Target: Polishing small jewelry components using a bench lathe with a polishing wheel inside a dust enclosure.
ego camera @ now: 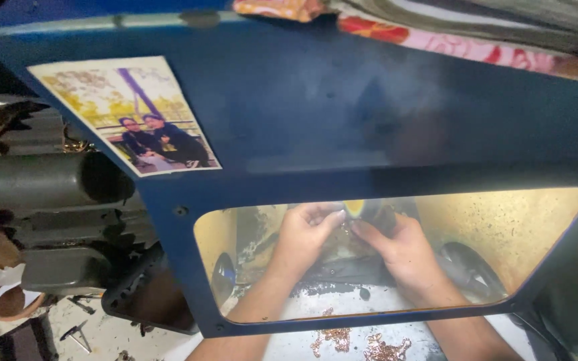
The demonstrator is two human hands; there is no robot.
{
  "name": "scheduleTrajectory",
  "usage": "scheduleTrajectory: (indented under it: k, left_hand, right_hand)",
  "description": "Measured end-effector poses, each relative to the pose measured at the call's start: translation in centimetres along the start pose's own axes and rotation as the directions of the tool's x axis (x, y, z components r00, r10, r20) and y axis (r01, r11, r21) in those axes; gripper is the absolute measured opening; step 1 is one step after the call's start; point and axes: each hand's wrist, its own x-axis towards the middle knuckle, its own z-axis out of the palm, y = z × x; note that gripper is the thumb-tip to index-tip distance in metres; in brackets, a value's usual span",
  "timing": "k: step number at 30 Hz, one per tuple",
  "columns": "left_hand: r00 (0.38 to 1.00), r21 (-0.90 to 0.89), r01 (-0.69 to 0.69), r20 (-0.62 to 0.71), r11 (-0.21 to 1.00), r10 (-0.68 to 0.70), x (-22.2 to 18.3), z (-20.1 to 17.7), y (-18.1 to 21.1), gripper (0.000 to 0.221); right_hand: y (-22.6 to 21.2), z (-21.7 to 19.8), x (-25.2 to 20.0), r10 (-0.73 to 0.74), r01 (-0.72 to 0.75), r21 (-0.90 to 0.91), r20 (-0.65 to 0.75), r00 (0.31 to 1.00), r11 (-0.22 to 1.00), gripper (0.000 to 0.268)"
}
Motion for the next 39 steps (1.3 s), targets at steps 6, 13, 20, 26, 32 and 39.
scheduleTrajectory:
  k: [6, 13, 20, 26, 32, 39]
  left_hand:
    - [0.999, 0.024, -0.032, 0.016, 0.999, 0.031, -0.6, -1.5, 0.9, 0.022]
    - [0.998, 0.037, -0.066, 0.001, 0.997, 0.066, -0.2, -2.0, -0.1, 0.020]
    - [0.966, -0.060, -0.206, 0.145, 0.977, 0.212, -0.7, -3.2, -0.3, 0.009]
    - [0.967, -0.056, -0.207, 0.140, 0.977, 0.213, -0.6, -2.3, -0.4, 0.010]
    - [0.954, -0.010, -0.251, 0.169, 0.968, 0.249, -0.8, -2.0, -0.3, 0.010]
    - [0.890, 0.274, -0.456, 0.119, 0.847, 0.441, -1.7, -1.3, 0.0, 0.016]
  right_hand:
    - [1.0, 1.3, 0.5, -0.019, 0.020, 0.034, -0.018, 1.000, 0.999, 0.014]
    - [0.1, 1.3, -0.2, 0.033, -0.032, 0.004, -0.084, 0.996, 0.999, 0.018]
    - [0.5, -1.2, -1.5, 0.114, -0.090, -0.125, 0.198, 0.974, 0.988, 0.036]
    - [0.2, -1.6, -1.4, 0.078, -0.044, -0.201, 0.164, 0.983, 0.979, 0.037]
    - [0.7, -1.8, -1.1, 0.032, -0.010, -0.228, 0.093, 0.995, 0.974, 0.026]
    - [-0.5, -0.1, -1.4, -0.085, 0.081, -0.206, -0.011, 0.996, 0.975, 0.019]
